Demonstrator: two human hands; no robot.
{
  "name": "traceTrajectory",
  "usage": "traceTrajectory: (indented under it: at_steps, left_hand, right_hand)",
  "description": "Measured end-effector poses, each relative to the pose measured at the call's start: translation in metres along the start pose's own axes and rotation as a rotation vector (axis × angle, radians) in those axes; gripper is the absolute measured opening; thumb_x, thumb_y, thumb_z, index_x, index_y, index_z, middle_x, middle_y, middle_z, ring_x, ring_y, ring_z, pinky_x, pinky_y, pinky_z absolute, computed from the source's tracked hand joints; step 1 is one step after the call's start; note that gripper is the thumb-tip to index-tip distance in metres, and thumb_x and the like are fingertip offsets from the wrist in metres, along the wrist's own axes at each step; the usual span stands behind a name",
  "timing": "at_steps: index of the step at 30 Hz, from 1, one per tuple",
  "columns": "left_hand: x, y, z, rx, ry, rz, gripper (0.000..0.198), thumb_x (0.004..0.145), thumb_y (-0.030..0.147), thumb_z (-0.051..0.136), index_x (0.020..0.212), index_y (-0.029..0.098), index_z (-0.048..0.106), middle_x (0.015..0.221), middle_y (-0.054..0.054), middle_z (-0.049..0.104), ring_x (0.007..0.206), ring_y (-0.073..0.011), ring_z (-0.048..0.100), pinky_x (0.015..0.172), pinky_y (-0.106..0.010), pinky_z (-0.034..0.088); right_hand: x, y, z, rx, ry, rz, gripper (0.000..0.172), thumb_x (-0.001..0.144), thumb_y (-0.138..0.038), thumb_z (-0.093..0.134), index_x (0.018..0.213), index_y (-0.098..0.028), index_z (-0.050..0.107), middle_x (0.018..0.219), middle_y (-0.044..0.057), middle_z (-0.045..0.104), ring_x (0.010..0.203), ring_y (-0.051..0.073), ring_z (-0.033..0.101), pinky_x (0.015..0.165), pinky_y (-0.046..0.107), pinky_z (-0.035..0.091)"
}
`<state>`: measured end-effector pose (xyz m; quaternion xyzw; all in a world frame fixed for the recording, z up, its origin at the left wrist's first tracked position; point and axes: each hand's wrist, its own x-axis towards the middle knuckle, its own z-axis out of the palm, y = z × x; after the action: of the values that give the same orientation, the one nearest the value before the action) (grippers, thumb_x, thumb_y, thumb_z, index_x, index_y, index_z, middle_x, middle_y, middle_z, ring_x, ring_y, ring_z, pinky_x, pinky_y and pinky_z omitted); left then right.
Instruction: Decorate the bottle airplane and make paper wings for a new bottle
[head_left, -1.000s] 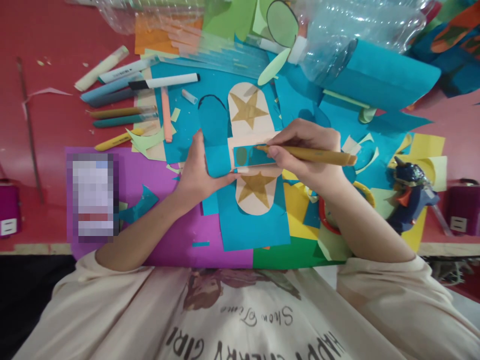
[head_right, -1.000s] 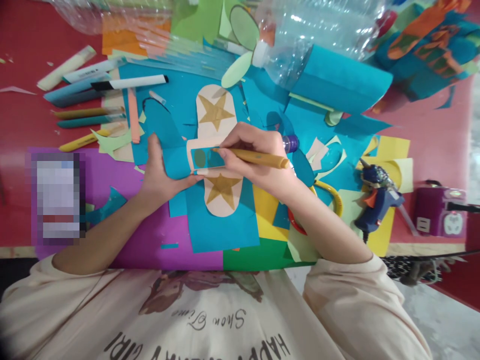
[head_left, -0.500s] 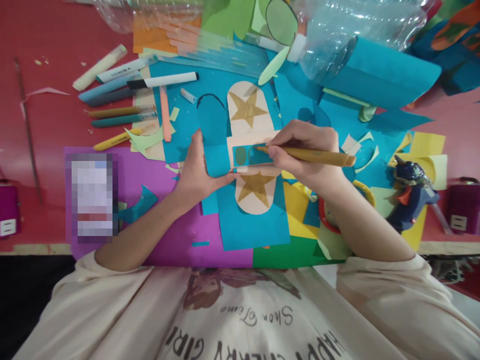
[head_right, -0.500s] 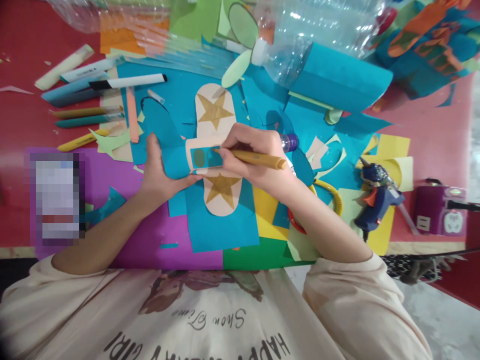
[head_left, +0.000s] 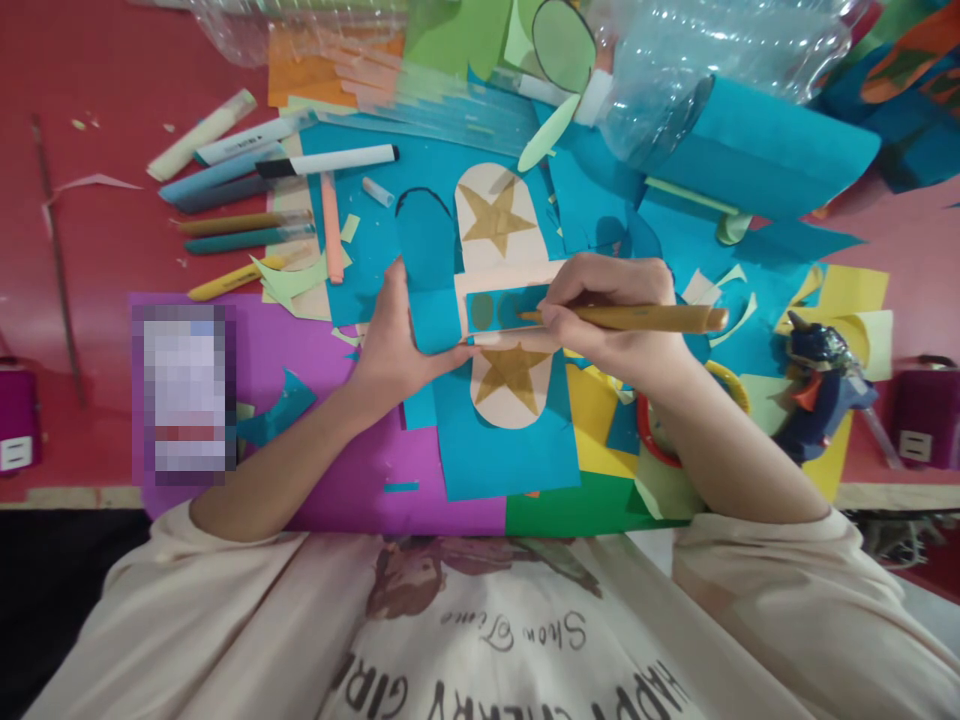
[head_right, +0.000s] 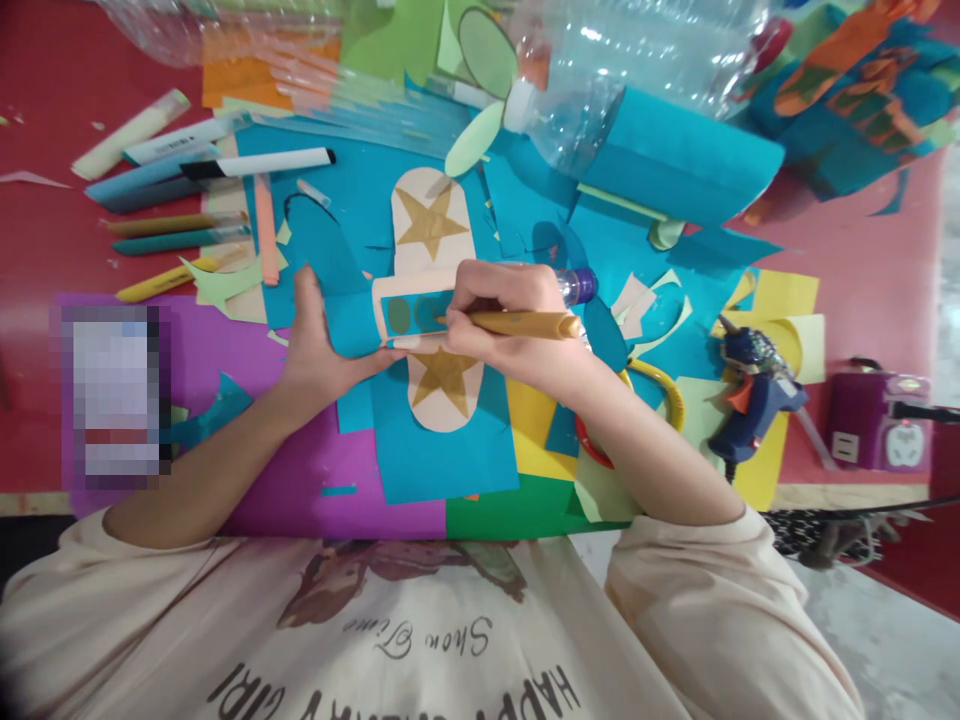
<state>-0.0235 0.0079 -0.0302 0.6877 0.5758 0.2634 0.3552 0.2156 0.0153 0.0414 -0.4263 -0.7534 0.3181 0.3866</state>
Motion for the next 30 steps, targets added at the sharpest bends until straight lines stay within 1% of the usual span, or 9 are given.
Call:
traceTrajectory:
  at_steps: [4, 9, 11, 14, 17, 20, 23, 26, 30]
  left_hand:
    - [0.0, 0.002, -0.001, -0.001, 0.005, -0.017, 0.123, 0.05, 0.087, 0.069, 0.146, 0.021, 0.03, 0.159, -0.01, 0.034, 0.15, -0.0417, 0.019, 0.123, -0.052, 0.031]
    - [-0.001, 0.0, -0.001, 0.001, 0.014, 0.001, 0.123, 0.049, 0.087, 0.07, 0.146, 0.021, 0.031, 0.16, -0.009, 0.033, 0.15, -0.0426, 0.017, 0.122, -0.053, 0.031]
    - [-0.001, -0.002, 0.0, 0.003, 0.011, 0.002, 0.123, 0.05, 0.088, 0.068, 0.147, 0.021, 0.03, 0.16, -0.009, 0.033, 0.15, -0.042, 0.016, 0.123, -0.052, 0.029]
    - [-0.001, -0.002, -0.001, 0.007, 0.005, 0.014, 0.124, 0.051, 0.09, 0.066, 0.147, 0.021, 0.028, 0.16, -0.009, 0.032, 0.15, -0.0412, 0.016, 0.123, -0.05, 0.028]
    - [-0.001, 0.0, -0.001, 0.019, 0.003, 0.025, 0.125, 0.053, 0.09, 0.064, 0.148, 0.018, 0.026, 0.159, -0.014, 0.032, 0.15, -0.0426, 0.017, 0.123, -0.052, 0.028]
    - [-0.001, 0.001, 0.0, 0.05, -0.03, 0.035, 0.127, 0.056, 0.09, 0.062, 0.149, 0.014, 0.02, 0.158, -0.02, 0.03, 0.149, -0.0441, 0.021, 0.12, -0.058, 0.028]
    - [0.0, -0.003, 0.001, 0.078, -0.03, 0.048, 0.129, 0.055, 0.091, 0.061, 0.15, 0.016, 0.017, 0.158, -0.021, 0.03, 0.148, -0.0432, 0.023, 0.119, -0.059, 0.029]
    - [0.0, -0.009, 0.001, 0.101, 0.0, 0.076, 0.127, 0.053, 0.09, 0.063, 0.15, 0.019, 0.02, 0.156, -0.02, 0.034, 0.148, -0.0429, 0.024, 0.118, -0.059, 0.031]
    - [0.0, -0.012, 0.001, 0.112, 0.034, 0.098, 0.122, 0.054, 0.088, 0.066, 0.148, 0.02, 0.025, 0.155, -0.018, 0.036, 0.146, -0.043, 0.028, 0.117, -0.058, 0.032]
  right_hand:
    - [0.001, -0.001, -0.001, 0.002, -0.021, -0.028, 0.027, 0.08, -0.02, 0.06, 0.056, -0.022, 0.048, 0.052, -0.003, 0.05, 0.046, 0.01, 0.045, 0.044, 0.027, 0.037]
    - [0.0, 0.0, 0.0, -0.013, -0.05, -0.029, 0.027, 0.077, -0.014, 0.062, 0.056, -0.024, 0.048, 0.052, -0.003, 0.052, 0.048, 0.012, 0.049, 0.046, 0.028, 0.039]
    - [0.0, 0.0, 0.0, -0.035, -0.072, -0.011, 0.026, 0.078, -0.015, 0.062, 0.056, -0.024, 0.05, 0.053, -0.003, 0.054, 0.049, 0.013, 0.05, 0.047, 0.029, 0.041]
    - [0.0, 0.0, 0.0, -0.025, -0.073, -0.042, 0.026, 0.078, -0.016, 0.062, 0.056, -0.024, 0.051, 0.053, -0.003, 0.055, 0.048, 0.012, 0.05, 0.045, 0.029, 0.041]
    - [0.0, 0.0, 0.001, 0.009, -0.074, -0.02, 0.023, 0.081, -0.02, 0.064, 0.06, -0.024, 0.056, 0.057, -0.002, 0.061, 0.05, 0.012, 0.053, 0.046, 0.028, 0.042]
    - [-0.001, 0.001, 0.003, 0.053, 0.011, 0.018, 0.02, 0.085, -0.03, 0.064, 0.066, -0.023, 0.061, 0.062, -0.001, 0.065, 0.055, 0.014, 0.058, 0.049, 0.028, 0.046]
    - [-0.002, 0.003, 0.006, 0.042, 0.127, 0.028, 0.023, 0.087, -0.036, 0.064, 0.069, -0.023, 0.063, 0.065, 0.0, 0.067, 0.057, 0.014, 0.06, 0.05, 0.029, 0.047]
    - [-0.003, 0.004, 0.008, 0.04, 0.135, 0.018, 0.022, 0.086, -0.037, 0.066, 0.07, -0.023, 0.063, 0.064, 0.0, 0.066, 0.058, 0.015, 0.061, 0.05, 0.03, 0.047]
    - [-0.003, 0.005, 0.008, 0.051, 0.112, -0.022, 0.016, 0.086, -0.028, 0.066, 0.071, -0.025, 0.062, 0.063, -0.003, 0.066, 0.056, 0.012, 0.061, 0.047, 0.027, 0.045]
